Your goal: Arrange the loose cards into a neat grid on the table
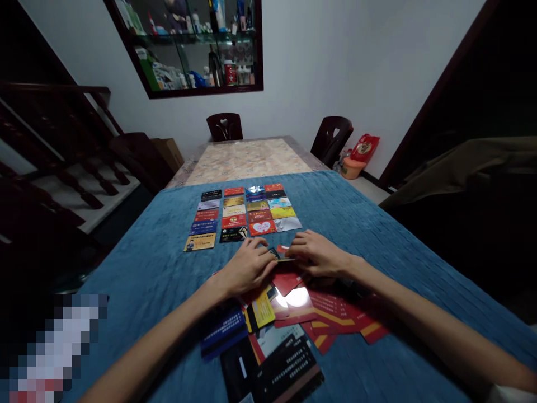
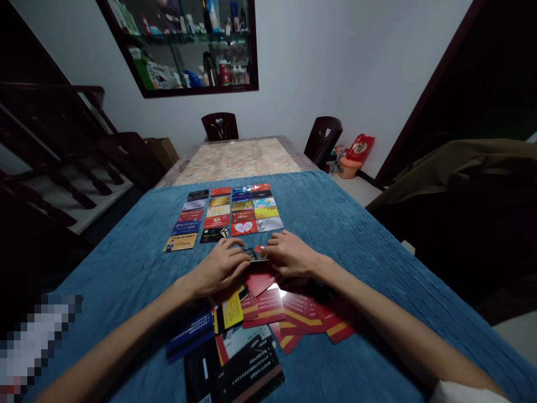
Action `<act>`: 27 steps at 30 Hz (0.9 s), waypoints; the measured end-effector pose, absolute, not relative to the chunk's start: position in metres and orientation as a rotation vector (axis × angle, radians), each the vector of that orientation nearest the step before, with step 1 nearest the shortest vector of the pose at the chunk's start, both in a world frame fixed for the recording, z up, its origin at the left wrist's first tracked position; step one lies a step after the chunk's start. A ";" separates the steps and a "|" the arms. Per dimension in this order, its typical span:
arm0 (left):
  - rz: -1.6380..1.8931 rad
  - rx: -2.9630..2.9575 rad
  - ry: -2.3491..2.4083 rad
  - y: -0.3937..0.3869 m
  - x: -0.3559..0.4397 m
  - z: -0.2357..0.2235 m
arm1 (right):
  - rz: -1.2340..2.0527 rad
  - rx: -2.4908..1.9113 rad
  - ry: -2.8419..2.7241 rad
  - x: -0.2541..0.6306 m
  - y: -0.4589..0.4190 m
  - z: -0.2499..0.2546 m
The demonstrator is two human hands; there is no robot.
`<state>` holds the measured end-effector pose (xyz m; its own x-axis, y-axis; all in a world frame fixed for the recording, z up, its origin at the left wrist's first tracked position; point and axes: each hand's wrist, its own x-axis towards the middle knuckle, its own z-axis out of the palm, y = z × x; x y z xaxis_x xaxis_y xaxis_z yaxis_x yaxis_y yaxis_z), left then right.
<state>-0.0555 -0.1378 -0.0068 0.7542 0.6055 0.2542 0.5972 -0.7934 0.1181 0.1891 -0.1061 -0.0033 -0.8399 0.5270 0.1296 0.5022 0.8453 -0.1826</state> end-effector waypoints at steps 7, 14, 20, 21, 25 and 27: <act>0.552 2.646 1.024 -0.132 -0.058 -0.010 | 0.178 -0.832 -2.755 0.191 -0.103 -0.011; 0.576 2.558 1.063 -0.131 -0.057 -0.010 | 0.213 -0.825 -2.699 0.190 -0.103 -0.013; 0.650 2.543 1.079 -0.132 -0.056 -0.013 | 0.309 -0.879 -2.631 0.190 -0.103 -0.014; 0.679 2.530 1.088 -0.132 -0.056 -0.013 | 0.330 -0.895 -2.604 0.191 -0.103 -0.014; 0.822 2.474 1.130 -0.133 -0.054 -0.015 | 0.372 -0.935 -2.523 0.192 -0.099 -0.017; 0.897 2.448 1.136 -0.133 -0.054 -0.015 | 0.395 -0.916 -2.504 0.192 -0.098 -0.018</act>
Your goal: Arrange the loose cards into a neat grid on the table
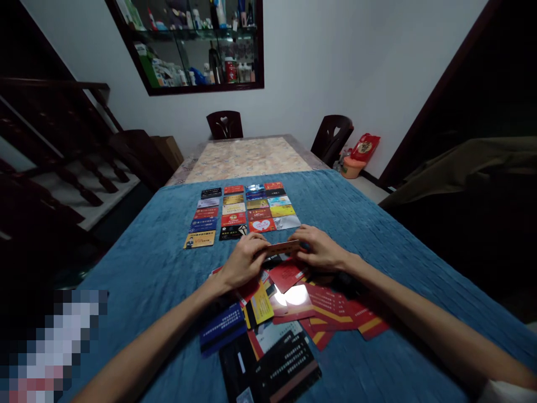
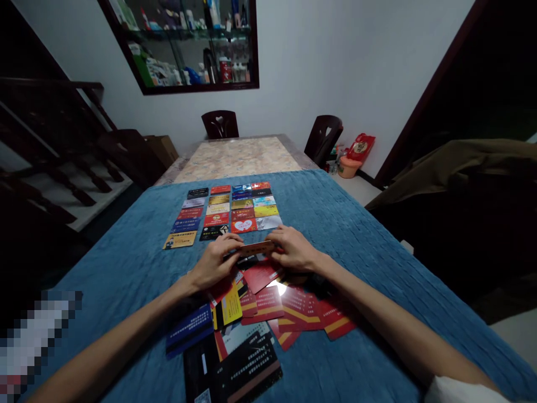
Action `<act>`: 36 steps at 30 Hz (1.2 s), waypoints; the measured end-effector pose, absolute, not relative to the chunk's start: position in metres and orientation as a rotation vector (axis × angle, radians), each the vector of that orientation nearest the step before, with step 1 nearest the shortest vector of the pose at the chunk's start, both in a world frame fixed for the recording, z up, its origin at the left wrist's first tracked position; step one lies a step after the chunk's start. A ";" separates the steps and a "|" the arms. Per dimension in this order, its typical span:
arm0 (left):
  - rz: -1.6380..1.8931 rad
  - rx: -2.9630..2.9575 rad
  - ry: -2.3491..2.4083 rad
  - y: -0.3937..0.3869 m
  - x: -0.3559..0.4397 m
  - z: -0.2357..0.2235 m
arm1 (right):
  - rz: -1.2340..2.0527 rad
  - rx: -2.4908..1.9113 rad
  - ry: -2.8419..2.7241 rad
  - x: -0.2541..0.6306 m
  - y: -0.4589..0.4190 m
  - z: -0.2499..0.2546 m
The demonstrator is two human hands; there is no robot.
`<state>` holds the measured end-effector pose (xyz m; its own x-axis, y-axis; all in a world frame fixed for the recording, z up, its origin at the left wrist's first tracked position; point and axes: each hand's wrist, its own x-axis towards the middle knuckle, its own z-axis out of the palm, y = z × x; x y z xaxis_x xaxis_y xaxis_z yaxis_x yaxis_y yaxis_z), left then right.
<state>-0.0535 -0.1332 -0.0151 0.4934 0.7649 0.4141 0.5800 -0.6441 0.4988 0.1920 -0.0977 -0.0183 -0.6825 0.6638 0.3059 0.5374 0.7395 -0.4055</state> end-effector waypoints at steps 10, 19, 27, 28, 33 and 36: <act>0.886 2.462 1.060 -0.137 -0.050 -0.015 | 0.448 -0.726 -2.299 0.190 -0.103 -0.011; 0.839 2.520 1.067 -0.139 -0.049 -0.018 | 0.516 -0.758 -2.152 0.188 -0.109 -0.014; 0.958 2.473 1.121 -0.139 -0.048 -0.020 | 0.124 -0.759 -2.235 0.187 -0.109 -0.016; 0.989 2.454 1.120 -0.140 -0.048 -0.021 | 0.080 -0.748 -2.250 0.187 -0.108 -0.016; 1.041 2.408 1.107 -0.144 -0.045 -0.019 | -0.122 -0.694 -2.363 0.185 -0.107 -0.020; 1.044 2.427 1.126 -0.146 -0.043 -0.018 | -0.216 -0.646 -2.401 0.183 -0.109 -0.020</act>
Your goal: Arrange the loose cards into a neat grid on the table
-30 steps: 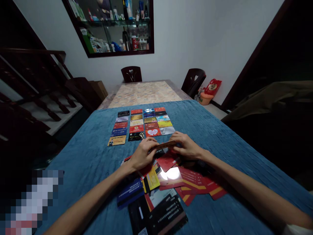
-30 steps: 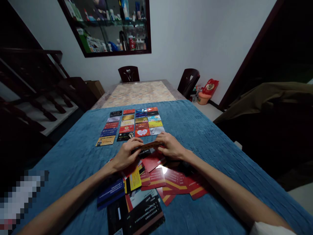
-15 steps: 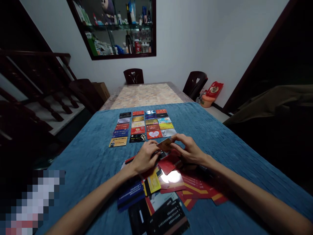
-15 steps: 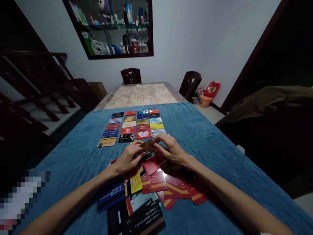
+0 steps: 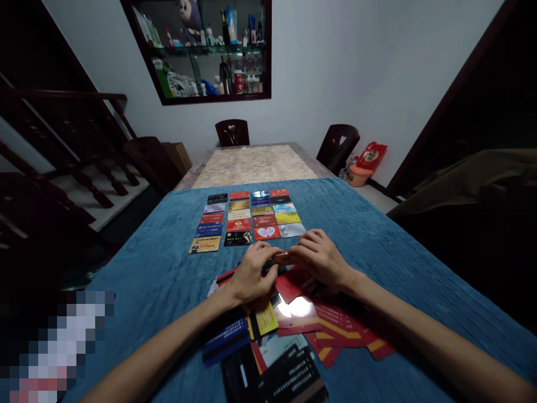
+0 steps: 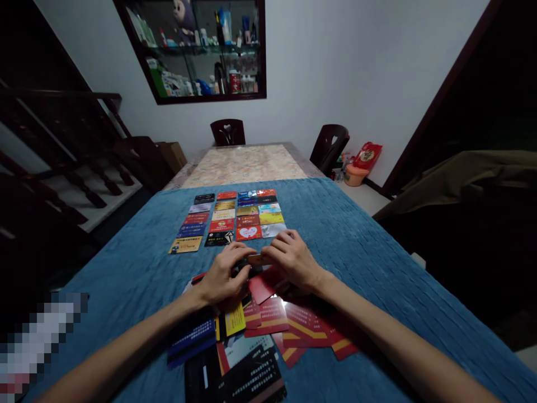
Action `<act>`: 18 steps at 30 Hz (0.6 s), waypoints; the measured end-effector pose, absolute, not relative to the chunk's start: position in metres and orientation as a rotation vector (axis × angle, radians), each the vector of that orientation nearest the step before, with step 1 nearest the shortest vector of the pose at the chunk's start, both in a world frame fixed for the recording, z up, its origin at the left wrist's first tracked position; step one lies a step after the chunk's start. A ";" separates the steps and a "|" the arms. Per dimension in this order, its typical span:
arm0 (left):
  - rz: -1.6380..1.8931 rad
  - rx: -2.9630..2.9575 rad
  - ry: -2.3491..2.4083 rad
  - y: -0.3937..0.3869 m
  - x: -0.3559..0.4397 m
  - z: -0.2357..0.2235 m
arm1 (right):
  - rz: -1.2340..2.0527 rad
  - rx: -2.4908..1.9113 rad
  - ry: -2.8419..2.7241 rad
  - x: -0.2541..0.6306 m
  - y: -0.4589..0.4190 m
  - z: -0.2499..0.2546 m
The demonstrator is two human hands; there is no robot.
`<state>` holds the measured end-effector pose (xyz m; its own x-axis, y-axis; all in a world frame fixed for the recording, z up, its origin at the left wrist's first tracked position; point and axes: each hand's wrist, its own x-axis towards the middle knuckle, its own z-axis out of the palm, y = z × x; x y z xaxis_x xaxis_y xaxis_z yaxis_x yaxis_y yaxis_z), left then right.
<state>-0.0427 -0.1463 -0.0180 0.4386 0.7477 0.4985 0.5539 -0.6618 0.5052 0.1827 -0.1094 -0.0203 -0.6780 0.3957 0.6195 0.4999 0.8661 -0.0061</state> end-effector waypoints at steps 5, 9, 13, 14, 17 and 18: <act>0.957 2.506 1.143 -0.146 -0.041 -0.023 | -0.300 -0.596 -2.411 0.180 -0.112 -0.022; 0.916 2.513 1.183 -0.144 -0.042 -0.027 | -0.360 -0.586 -2.416 0.180 -0.110 -0.027; 0.973 2.454 1.212 -0.142 -0.045 -0.026 | -0.388 -0.589 -2.431 0.180 -0.107 -0.033; 0.994 2.436 1.223 -0.141 -0.046 -0.025 | -0.387 -0.594 -2.431 0.179 -0.107 -0.034; 1.052 2.408 1.237 -0.139 -0.047 -0.024 | -0.417 -0.609 -2.414 0.179 -0.105 -0.036; 1.069 2.404 1.241 -0.139 -0.047 -0.024 | -0.438 -0.615 -2.406 0.179 -0.104 -0.037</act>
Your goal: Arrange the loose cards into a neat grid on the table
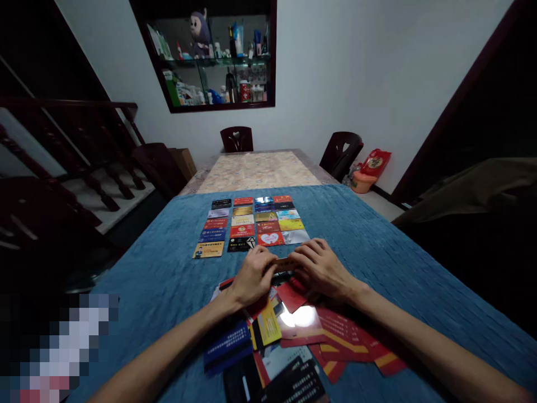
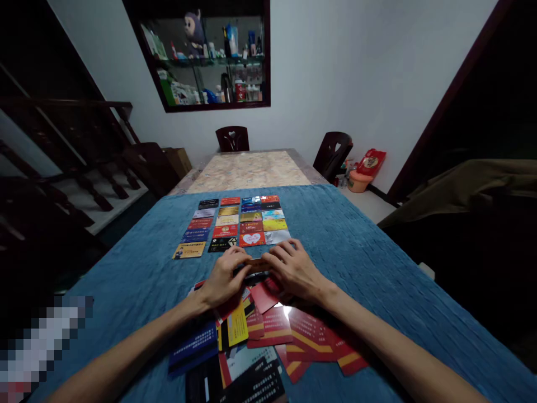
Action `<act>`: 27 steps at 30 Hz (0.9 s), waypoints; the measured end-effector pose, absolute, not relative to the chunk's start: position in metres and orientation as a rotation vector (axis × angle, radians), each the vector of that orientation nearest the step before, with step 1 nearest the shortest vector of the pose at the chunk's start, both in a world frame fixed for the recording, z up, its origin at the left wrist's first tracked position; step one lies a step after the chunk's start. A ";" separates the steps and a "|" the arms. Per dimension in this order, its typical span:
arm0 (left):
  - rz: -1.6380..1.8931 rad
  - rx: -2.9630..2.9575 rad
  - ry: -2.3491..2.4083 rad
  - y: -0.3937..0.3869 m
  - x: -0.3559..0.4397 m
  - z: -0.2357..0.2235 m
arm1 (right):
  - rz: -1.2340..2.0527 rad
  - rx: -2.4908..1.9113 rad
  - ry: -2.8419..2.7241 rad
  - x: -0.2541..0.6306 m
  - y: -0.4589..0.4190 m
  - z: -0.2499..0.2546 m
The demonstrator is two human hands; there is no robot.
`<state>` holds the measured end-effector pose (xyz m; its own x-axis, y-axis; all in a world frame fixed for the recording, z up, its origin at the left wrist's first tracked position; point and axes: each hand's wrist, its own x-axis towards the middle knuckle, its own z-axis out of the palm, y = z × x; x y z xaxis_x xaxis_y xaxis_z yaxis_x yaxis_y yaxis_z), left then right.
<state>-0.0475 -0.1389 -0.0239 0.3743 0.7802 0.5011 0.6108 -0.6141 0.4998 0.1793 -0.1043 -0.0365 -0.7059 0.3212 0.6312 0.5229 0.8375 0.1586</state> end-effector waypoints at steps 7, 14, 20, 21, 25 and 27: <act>1.115 2.379 1.256 -0.137 -0.049 -0.025 | -0.548 -0.656 -2.360 0.181 -0.104 -0.036; 1.115 2.352 1.239 -0.137 -0.050 -0.022 | -0.596 -0.658 -2.322 0.181 -0.106 -0.032; 1.073 2.336 1.280 -0.135 -0.053 -0.022 | -0.617 -0.622 -2.281 0.182 -0.105 -0.031; 1.064 2.332 1.292 -0.135 -0.053 -0.022 | -0.619 -0.615 -2.278 0.182 -0.105 -0.031; 1.066 2.315 1.310 -0.134 -0.054 -0.023 | -0.608 -0.599 -2.299 0.183 -0.104 -0.031; 1.074 2.318 1.311 -0.133 -0.053 -0.026 | -0.590 -0.609 -2.317 0.184 -0.103 -0.031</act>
